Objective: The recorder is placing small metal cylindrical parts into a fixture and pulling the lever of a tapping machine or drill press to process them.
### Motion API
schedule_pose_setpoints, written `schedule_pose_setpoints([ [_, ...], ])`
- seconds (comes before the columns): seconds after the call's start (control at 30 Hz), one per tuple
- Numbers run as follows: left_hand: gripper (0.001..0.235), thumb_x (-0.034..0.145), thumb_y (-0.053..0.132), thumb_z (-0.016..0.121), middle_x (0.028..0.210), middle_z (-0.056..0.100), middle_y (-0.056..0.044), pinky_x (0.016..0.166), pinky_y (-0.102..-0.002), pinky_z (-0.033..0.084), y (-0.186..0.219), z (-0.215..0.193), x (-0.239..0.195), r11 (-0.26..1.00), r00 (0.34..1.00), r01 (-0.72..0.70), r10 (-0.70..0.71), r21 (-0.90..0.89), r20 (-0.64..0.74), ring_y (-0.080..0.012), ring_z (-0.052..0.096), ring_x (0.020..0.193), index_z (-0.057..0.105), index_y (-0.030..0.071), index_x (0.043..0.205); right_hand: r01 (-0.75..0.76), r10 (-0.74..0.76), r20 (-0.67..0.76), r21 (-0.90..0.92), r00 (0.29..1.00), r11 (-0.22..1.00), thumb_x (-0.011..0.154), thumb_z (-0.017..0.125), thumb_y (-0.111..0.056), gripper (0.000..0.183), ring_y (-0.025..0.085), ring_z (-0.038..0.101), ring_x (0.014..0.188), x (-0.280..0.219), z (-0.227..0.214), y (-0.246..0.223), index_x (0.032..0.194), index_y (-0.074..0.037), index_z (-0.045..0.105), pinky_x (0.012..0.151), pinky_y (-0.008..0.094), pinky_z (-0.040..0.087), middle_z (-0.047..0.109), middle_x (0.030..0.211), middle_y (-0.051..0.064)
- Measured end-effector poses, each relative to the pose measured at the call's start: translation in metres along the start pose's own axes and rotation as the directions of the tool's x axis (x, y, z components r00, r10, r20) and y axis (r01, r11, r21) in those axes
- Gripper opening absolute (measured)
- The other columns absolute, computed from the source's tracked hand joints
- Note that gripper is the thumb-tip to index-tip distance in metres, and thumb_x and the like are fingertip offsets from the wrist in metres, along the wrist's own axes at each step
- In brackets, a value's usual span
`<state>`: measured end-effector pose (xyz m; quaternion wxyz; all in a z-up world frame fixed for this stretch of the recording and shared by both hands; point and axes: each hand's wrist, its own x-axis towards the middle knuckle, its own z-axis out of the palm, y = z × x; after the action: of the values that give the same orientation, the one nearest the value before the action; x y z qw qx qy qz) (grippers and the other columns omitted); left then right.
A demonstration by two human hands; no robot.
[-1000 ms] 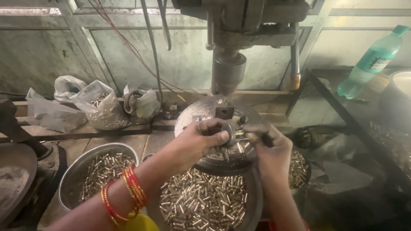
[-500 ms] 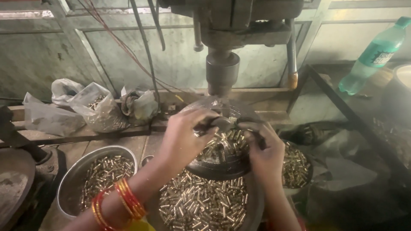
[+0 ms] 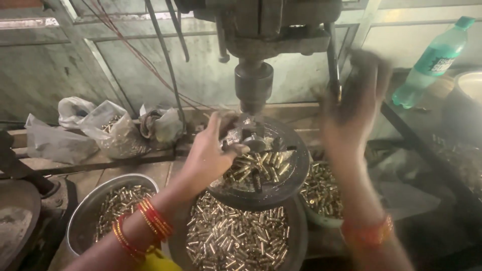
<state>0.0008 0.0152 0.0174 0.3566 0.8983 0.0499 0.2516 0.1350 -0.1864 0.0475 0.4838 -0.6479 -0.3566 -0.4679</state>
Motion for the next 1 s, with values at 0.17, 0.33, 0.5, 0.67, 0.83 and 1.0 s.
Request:
schedule_pose_setpoints([
  [0.17, 0.075, 0.082, 0.007, 0.074, 0.150, 0.057, -0.014, 0.096, -0.037, 0.053, 0.008, 0.002, 0.003, 0.984, 0.996, 0.070, -0.061, -0.161, 0.062, -0.0306, 0.060, 0.128, 0.033, 0.007, 0.145, 0.116, -0.109, 0.081, -0.081, 0.991, 0.990, 0.089, 0.072, -0.004, 0.056, 0.032, 0.058, 0.116, 0.045, 0.067, 0.119, 0.138, 0.008, 0.048, 0.095, 0.039, 0.053, 0.060, 0.125, 0.025],
  [0.33, 0.059, 0.082, -0.002, 0.070, 0.128, 0.065, -0.020, 0.065, -0.032, 0.066, 0.022, -0.008, 0.005, 0.944, 0.954, 0.282, -0.258, -0.171, 0.153, -0.0281, 0.072, 0.099, 0.043, 0.007, 0.134, -0.083, 0.067, 0.141, 0.111, 0.988, 0.990, 0.105, 0.066, -0.021, 0.021, 0.020, 0.074, 0.098, 0.058, 0.102, 0.122, 0.116, -0.005, 0.074, 0.086, 0.034, 0.059, 0.078, 0.108, 0.015],
  [0.5, 0.054, 0.090, 0.007, 0.069, 0.126, 0.068, -0.015, 0.062, -0.036, 0.065, 0.020, -0.008, 0.003, 0.890, 0.913, 0.394, -0.352, -0.229, 0.204, -0.0259, 0.077, 0.089, 0.040, 0.005, 0.135, 0.138, -0.117, 0.112, -0.202, 0.987, 0.970, 0.104, 0.072, -0.015, 0.037, 0.030, 0.066, 0.106, 0.053, 0.143, 0.253, 0.132, 0.006, 0.060, 0.092, 0.044, 0.053, 0.070, 0.116, 0.018],
  [0.67, 0.060, 0.079, 0.017, 0.090, 0.121, 0.069, -0.017, 0.088, -0.046, 0.054, -0.018, 0.019, -0.007, 0.976, 0.959, -0.179, 0.201, 0.127, -0.199, -0.0301, 0.068, 0.108, 0.055, -0.001, 0.125, 0.064, -0.074, 0.133, 0.077, 0.988, 0.995, 0.097, 0.058, 0.001, 0.028, 0.024, 0.070, 0.094, 0.024, 0.078, 0.137, 0.124, 0.006, 0.061, 0.081, 0.039, 0.055, 0.073, 0.103, 0.011],
  [0.83, 0.030, 0.093, 0.007, 0.071, 0.101, 0.075, -0.017, 0.076, -0.042, 0.057, 0.020, 0.021, -0.019, 0.994, 0.993, -0.110, 0.111, 0.018, -0.041, -0.0352, 0.074, 0.087, 0.070, 0.008, 0.122, -0.514, 0.470, 0.535, -0.075, 0.702, 0.855, 0.096, 0.068, -0.007, 0.011, 0.017, 0.066, 0.065, -0.097, 0.026, 0.148, 0.089, 0.002, 0.070, 0.058, 0.031, 0.056, 0.071, 0.078, 0.011],
  [1.0, 0.025, 0.083, 0.003, 0.074, 0.102, 0.072, -0.019, 0.076, -0.042, 0.057, 0.023, 0.029, -0.012, 0.972, 0.960, -0.233, 0.234, 0.027, -0.154, -0.0368, 0.072, 0.087, 0.072, 0.004, 0.108, -0.435, 0.608, 0.711, -0.451, 0.353, 0.779, 0.096, 0.063, -0.004, 0.017, 0.021, 0.074, 0.072, -0.240, 0.019, 0.235, 0.105, -0.005, 0.078, 0.066, 0.035, 0.063, 0.079, 0.094, 0.012],
])
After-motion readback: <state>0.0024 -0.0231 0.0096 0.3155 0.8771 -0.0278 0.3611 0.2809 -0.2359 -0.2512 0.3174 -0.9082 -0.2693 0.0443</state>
